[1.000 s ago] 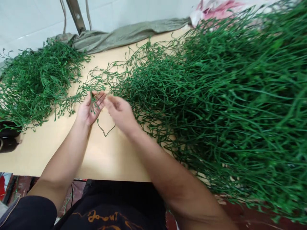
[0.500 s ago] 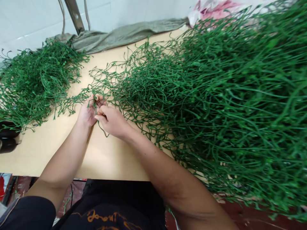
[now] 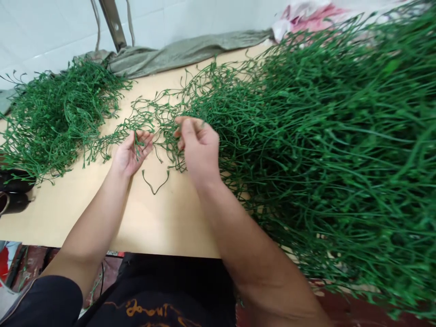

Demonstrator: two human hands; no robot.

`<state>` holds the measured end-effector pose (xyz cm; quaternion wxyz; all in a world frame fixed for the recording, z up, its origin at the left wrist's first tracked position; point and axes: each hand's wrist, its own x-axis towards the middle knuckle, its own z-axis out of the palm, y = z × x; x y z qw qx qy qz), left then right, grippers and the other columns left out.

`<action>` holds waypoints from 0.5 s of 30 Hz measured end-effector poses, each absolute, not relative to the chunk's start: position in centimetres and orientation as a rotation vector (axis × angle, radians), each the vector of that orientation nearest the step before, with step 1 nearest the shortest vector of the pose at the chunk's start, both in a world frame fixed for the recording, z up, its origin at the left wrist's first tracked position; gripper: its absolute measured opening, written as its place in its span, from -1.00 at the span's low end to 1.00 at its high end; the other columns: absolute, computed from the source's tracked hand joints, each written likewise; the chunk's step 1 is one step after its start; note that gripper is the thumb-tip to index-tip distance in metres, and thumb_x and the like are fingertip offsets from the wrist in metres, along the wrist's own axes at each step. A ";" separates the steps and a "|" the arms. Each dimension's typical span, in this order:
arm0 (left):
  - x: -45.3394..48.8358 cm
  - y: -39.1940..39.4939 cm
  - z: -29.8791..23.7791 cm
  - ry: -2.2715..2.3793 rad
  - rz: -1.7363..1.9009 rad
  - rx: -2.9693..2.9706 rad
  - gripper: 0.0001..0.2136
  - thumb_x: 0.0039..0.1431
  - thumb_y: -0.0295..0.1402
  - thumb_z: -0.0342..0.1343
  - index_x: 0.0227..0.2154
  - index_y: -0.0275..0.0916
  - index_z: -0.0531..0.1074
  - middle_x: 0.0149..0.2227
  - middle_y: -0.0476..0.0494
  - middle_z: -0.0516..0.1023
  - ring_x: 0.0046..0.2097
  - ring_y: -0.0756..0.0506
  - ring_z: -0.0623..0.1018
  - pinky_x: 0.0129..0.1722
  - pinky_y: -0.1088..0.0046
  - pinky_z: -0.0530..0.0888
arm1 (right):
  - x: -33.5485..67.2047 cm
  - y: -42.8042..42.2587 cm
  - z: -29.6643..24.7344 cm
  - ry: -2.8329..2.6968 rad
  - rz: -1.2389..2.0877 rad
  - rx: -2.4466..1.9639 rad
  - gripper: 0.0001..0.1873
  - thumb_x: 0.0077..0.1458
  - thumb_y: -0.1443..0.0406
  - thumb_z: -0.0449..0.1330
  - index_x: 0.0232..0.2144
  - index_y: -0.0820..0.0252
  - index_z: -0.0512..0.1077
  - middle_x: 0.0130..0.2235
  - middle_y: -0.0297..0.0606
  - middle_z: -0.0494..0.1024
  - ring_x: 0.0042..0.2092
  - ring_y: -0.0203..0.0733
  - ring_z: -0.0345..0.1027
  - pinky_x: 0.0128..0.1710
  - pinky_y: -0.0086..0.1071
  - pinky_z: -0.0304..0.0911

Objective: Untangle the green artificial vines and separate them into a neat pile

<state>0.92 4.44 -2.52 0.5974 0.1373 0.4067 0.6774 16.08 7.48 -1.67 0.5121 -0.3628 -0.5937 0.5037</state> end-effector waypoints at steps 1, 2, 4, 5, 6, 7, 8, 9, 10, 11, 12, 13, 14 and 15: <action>1.0 4.4 -2.6 0.961 1.560 0.329 -0.76 0.21 -0.32 -0.11 -0.45 -0.31 0.39 -0.38 -0.10 0.57 -0.11 -0.01 0.54 0.00 0.42 0.39 | 16.1 8.0 -2.0 -1.323 1.238 -0.891 -0.66 0.13 0.03 -0.08 -0.33 0.13 0.32 -0.45 -0.33 0.35 -0.53 -0.40 0.12 -0.50 -0.43 0.12; 1.1 4.5 -2.6 0.975 1.550 0.340 -0.77 0.20 -0.32 -0.10 -0.43 -0.31 0.40 -0.35 -0.12 0.58 -0.07 -0.02 0.53 0.01 0.42 0.38 | 15.9 8.1 -2.2 -1.276 1.286 -0.893 -0.62 0.11 -0.01 -0.08 -0.33 0.12 0.31 -0.44 -0.32 0.36 -0.53 -0.40 0.12 -0.51 -0.43 0.13; 1.3 4.5 -2.7 0.990 1.544 0.372 -0.79 0.18 -0.31 -0.06 -0.42 -0.31 0.41 -0.31 -0.14 0.58 -0.03 -0.04 0.51 0.02 0.42 0.38 | 15.2 7.5 -2.5 -1.332 1.414 -0.875 -0.59 0.07 -0.05 -0.04 -0.36 0.15 0.32 -0.44 -0.31 0.38 -0.53 -0.41 0.13 -0.52 -0.44 0.14; 1.3 4.5 -2.8 0.992 1.546 0.392 -0.79 0.18 -0.32 -0.05 -0.42 -0.31 0.42 -0.31 -0.14 0.58 -0.03 -0.04 0.51 0.02 0.42 0.38 | 14.7 6.9 -2.6 -1.412 1.450 -0.860 -0.59 0.05 -0.05 -0.02 -0.37 0.17 0.32 -0.44 -0.31 0.38 -0.52 -0.40 0.14 -0.52 -0.44 0.14; 1.4 4.5 -2.8 0.990 1.548 0.416 -0.80 0.17 -0.34 -0.04 -0.43 -0.31 0.43 -0.33 -0.13 0.58 -0.04 -0.04 0.51 0.02 0.41 0.38 | 14.3 6.2 -2.6 -1.515 1.441 -0.850 -0.61 0.03 -0.02 0.03 -0.39 0.18 0.32 -0.44 -0.31 0.38 -0.50 -0.39 0.15 -0.50 -0.43 0.14; 1.5 4.5 -2.8 0.986 1.549 0.445 -0.80 0.17 -0.36 -0.04 -0.44 -0.31 0.43 -0.35 -0.12 0.58 -0.05 -0.04 0.52 0.02 0.41 0.39 | 14.0 5.6 -2.5 -1.625 1.382 -0.856 -0.66 0.01 0.02 0.07 -0.43 0.20 0.32 -0.45 -0.31 0.37 -0.48 -0.38 0.15 -0.49 -0.43 0.13; 1.6 4.5 -2.8 0.983 1.546 0.475 -0.81 0.17 -0.38 -0.04 -0.46 -0.32 0.44 -0.37 -0.12 0.58 -0.06 -0.04 0.52 0.02 0.40 0.39 | 13.8 5.1 -2.5 -1.723 1.294 -0.875 -0.70 -0.01 0.07 0.11 -0.48 0.20 0.30 -0.47 -0.32 0.35 -0.46 -0.37 0.14 -0.47 -0.42 0.11; 1.7 4.5 -2.7 0.984 1.540 0.502 -0.80 0.17 -0.40 -0.04 -0.47 -0.33 0.44 -0.38 -0.11 0.58 -0.06 -0.05 0.52 0.02 0.39 0.39 | 13.7 4.8 -2.5 -1.797 1.203 -0.903 -0.73 -0.02 0.12 0.12 -0.54 0.20 0.26 -0.50 -0.34 0.31 -0.46 -0.36 0.12 -0.46 -0.42 0.09; 1.8 4.4 -2.7 0.991 1.531 0.520 -0.80 0.17 -0.42 -0.04 -0.48 -0.33 0.44 -0.39 -0.11 0.57 -0.07 -0.05 0.53 0.02 0.39 0.39 | 13.7 4.7 -2.5 -1.838 1.138 -0.935 -0.73 -0.02 0.16 0.12 -0.58 0.19 0.21 -0.53 -0.36 0.27 -0.47 -0.36 0.09 -0.46 -0.42 0.06; 1.8 4.4 -2.6 1.003 1.524 0.528 -0.80 0.16 -0.44 -0.04 -0.48 -0.34 0.44 -0.39 -0.12 0.57 -0.07 -0.05 0.53 0.02 0.39 0.39 | 13.8 4.7 -2.6 -1.849 1.119 -0.957 -0.72 0.00 0.17 0.11 -0.61 0.18 0.17 -0.56 -0.38 0.23 -0.48 -0.37 0.06 -0.47 -0.42 0.03; 1.8 4.4 -2.5 1.019 1.520 0.523 -0.81 0.16 -0.45 -0.04 -0.49 -0.34 0.44 -0.38 -0.12 0.57 -0.06 -0.05 0.52 0.01 0.39 0.40 | 13.9 4.8 -2.6 -1.831 1.147 -0.961 -0.71 0.02 0.17 0.08 -0.62 0.17 0.15 -0.57 -0.39 0.20 -0.50 -0.38 0.04 -0.48 -0.42 0.01; 1.8 4.3 -2.5 1.036 1.520 0.507 -0.81 0.16 -0.44 -0.03 -0.49 -0.34 0.44 -0.36 -0.12 0.57 -0.06 -0.05 0.52 0.00 0.40 0.40 | 14.0 4.9 -2.7 -1.791 1.200 -0.951 -0.71 0.04 0.16 0.06 -0.61 0.17 0.16 -0.58 -0.40 0.19 -0.51 -0.38 0.02 -0.49 -0.42 0.00; 1.8 4.3 -2.4 1.049 1.521 0.488 -0.81 0.16 -0.43 -0.03 -0.49 -0.33 0.43 -0.35 -0.13 0.58 -0.06 -0.05 0.52 -0.01 0.41 0.41 | 14.0 5.1 -2.8 -1.739 1.257 -0.937 -0.71 0.04 0.13 0.05 -0.59 0.17 0.18 -0.58 -0.41 0.19 -0.52 -0.39 0.02 -0.49 -0.42 0.00; 1.8 4.3 -2.4 1.054 1.522 0.475 -0.82 0.15 -0.42 -0.02 -0.49 -0.33 0.43 -0.34 -0.13 0.58 -0.06 -0.05 0.52 -0.03 0.43 0.42 | 14.0 5.2 -2.8 -1.683 1.307 -0.924 -0.70 0.04 0.11 0.05 -0.57 0.17 0.20 -0.57 -0.41 0.19 -0.52 -0.39 0.01 -0.50 -0.43 0.00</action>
